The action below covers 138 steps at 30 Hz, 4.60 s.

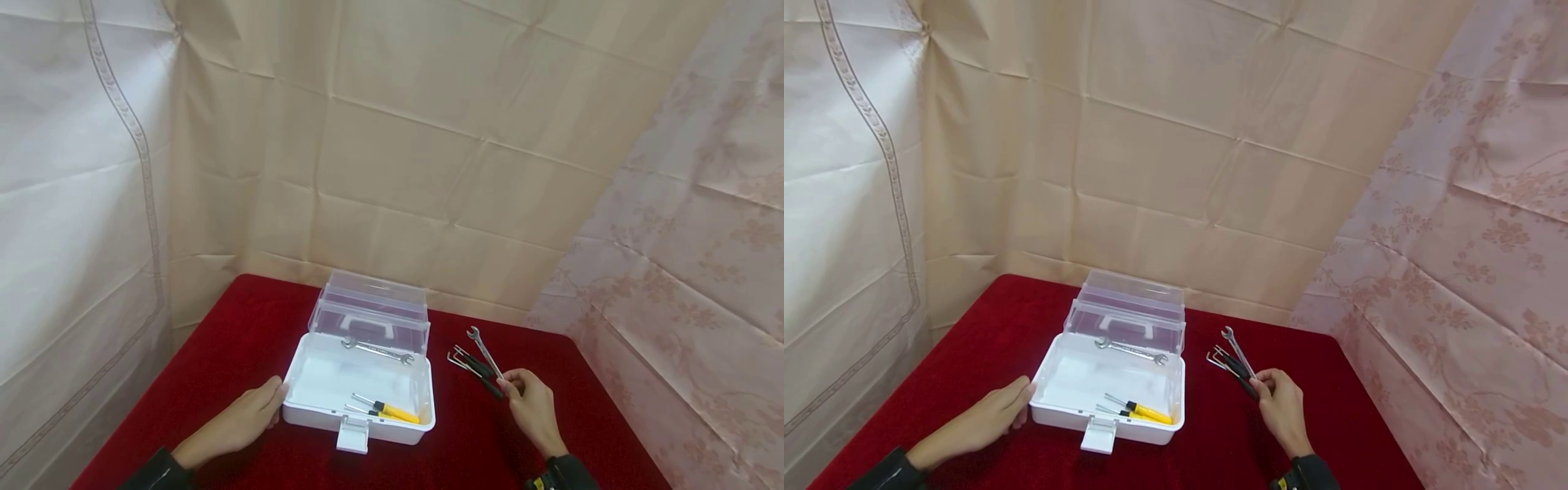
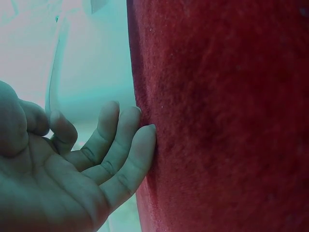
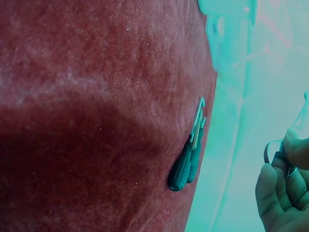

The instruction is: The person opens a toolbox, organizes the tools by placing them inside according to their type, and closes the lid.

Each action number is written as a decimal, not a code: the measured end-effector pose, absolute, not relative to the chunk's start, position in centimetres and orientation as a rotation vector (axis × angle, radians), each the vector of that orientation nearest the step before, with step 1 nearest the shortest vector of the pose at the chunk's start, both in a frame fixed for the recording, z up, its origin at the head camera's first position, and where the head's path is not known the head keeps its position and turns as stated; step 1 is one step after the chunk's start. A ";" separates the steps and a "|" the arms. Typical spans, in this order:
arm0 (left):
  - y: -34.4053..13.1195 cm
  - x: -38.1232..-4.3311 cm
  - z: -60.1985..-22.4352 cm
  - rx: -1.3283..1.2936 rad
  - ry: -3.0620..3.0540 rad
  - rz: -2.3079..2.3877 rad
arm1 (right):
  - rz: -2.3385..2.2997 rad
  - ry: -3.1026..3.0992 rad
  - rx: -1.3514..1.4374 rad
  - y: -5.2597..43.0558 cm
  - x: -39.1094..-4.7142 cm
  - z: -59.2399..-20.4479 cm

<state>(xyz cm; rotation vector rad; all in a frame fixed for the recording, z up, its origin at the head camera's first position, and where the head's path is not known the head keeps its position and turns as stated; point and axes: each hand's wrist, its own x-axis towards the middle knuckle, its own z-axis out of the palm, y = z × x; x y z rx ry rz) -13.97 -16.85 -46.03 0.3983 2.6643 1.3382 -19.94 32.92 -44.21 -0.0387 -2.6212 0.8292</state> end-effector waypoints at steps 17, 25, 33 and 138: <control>-16.8 -14.0 -46.1 0.400 2.670 1.338 | 0.862 -2.628 -0.020 32.0 -19.8 -43.7; -16.8 -14.0 -46.2 0.372 2.661 1.344 | 0.843 -2.598 0.004 31.6 -19.8 -43.7; -16.8 -14.0 -46.2 0.396 2.674 1.336 | 0.847 -2.566 0.047 31.1 -19.9 -43.6; -16.8 -13.6 -46.4 0.447 2.673 1.392 | 0.798 -2.477 0.740 18.3 -24.6 -42.5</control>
